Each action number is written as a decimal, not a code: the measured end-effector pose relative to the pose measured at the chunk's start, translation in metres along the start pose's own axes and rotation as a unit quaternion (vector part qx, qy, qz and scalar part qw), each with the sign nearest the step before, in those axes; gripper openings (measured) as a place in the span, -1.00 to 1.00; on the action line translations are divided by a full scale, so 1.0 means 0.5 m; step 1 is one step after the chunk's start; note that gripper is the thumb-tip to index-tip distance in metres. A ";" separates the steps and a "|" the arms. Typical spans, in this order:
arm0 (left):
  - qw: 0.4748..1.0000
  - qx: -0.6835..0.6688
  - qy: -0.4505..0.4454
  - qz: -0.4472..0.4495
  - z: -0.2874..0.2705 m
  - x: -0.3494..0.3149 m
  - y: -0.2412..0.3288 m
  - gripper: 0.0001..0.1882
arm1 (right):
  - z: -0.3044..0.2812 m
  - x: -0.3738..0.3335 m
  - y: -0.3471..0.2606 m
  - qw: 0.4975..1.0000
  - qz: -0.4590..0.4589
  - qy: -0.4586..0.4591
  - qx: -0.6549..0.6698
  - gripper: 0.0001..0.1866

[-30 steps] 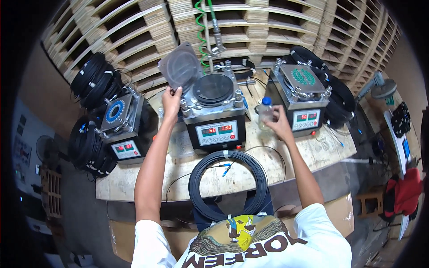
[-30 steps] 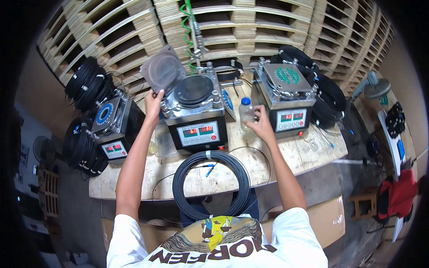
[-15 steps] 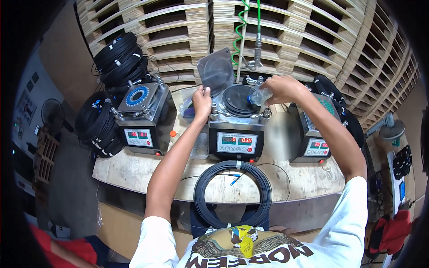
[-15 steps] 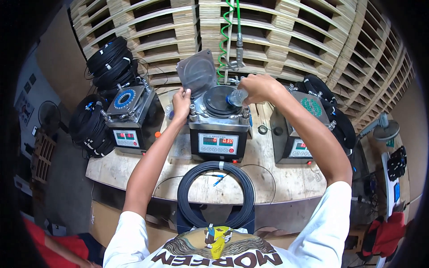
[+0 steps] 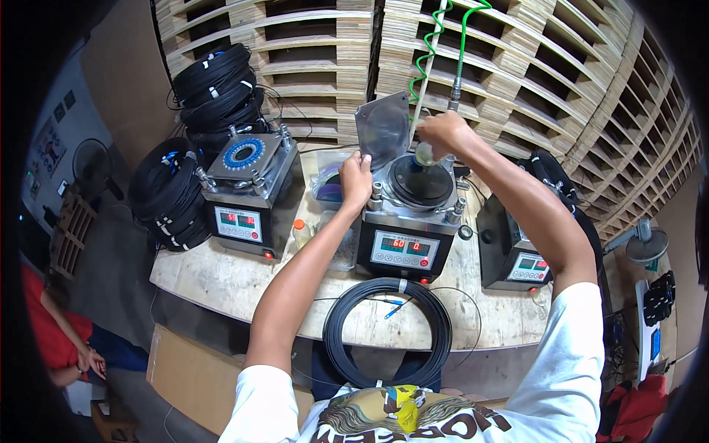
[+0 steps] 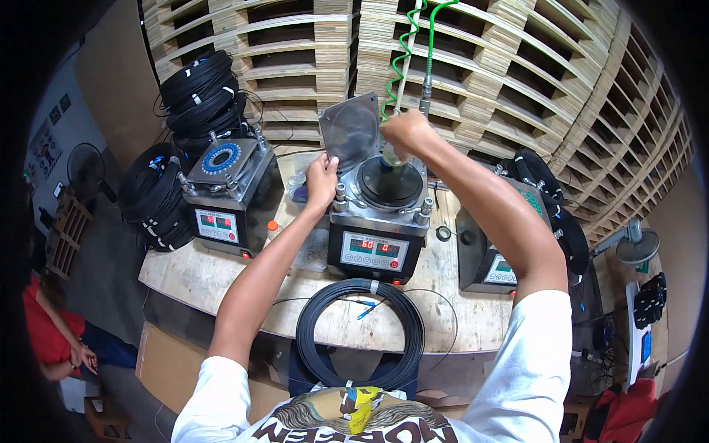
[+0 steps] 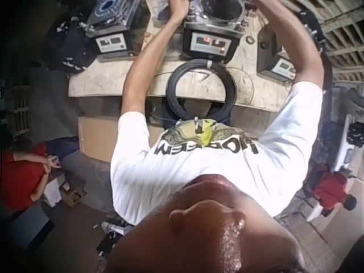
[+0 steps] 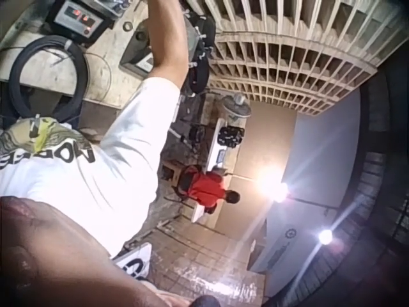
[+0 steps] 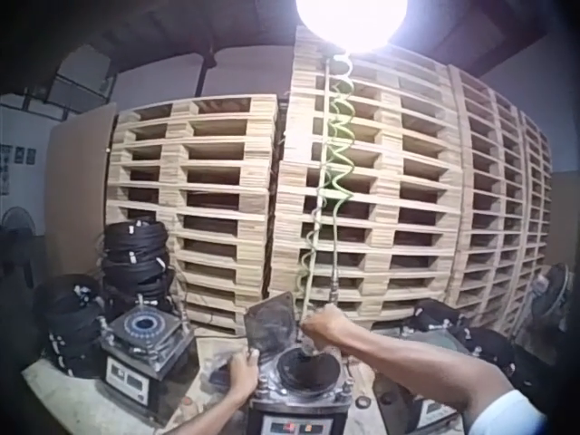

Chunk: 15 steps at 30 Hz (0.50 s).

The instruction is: Processing or sealing the ends of a cable coil using industrial machinery and a liquid spray.

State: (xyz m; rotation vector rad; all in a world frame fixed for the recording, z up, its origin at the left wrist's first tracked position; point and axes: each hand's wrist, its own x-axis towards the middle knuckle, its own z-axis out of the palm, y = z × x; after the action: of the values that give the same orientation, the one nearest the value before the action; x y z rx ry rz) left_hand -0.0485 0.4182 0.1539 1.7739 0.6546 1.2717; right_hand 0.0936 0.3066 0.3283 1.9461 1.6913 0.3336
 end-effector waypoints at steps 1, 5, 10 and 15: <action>1.000 0.001 -0.001 -0.002 0.000 -0.001 0.003 -0.80 | 0.015 -0.001 0.017 1.000 0.010 -0.027 0.005 -0.59; 1.000 0.016 0.010 0.003 -0.010 0.002 -0.009 -0.81 | 0.014 -0.043 0.022 0.997 -0.004 -0.083 0.011 -0.57; 1.000 0.003 0.006 -0.010 -0.014 0.005 -0.008 -0.81 | -0.047 -0.083 -0.040 0.995 -0.056 -0.058 0.062 -0.53; 1.000 0.014 0.002 -0.010 -0.001 -0.003 0.010 -0.80 | 0.001 -0.002 -0.029 0.998 -0.017 0.029 0.050 -0.58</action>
State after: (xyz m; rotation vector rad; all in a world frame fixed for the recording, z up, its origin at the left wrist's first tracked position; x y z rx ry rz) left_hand -0.0496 0.4146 0.1573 1.7832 0.6940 1.2587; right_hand 0.0817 0.3067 0.3200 1.9945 1.8073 0.2995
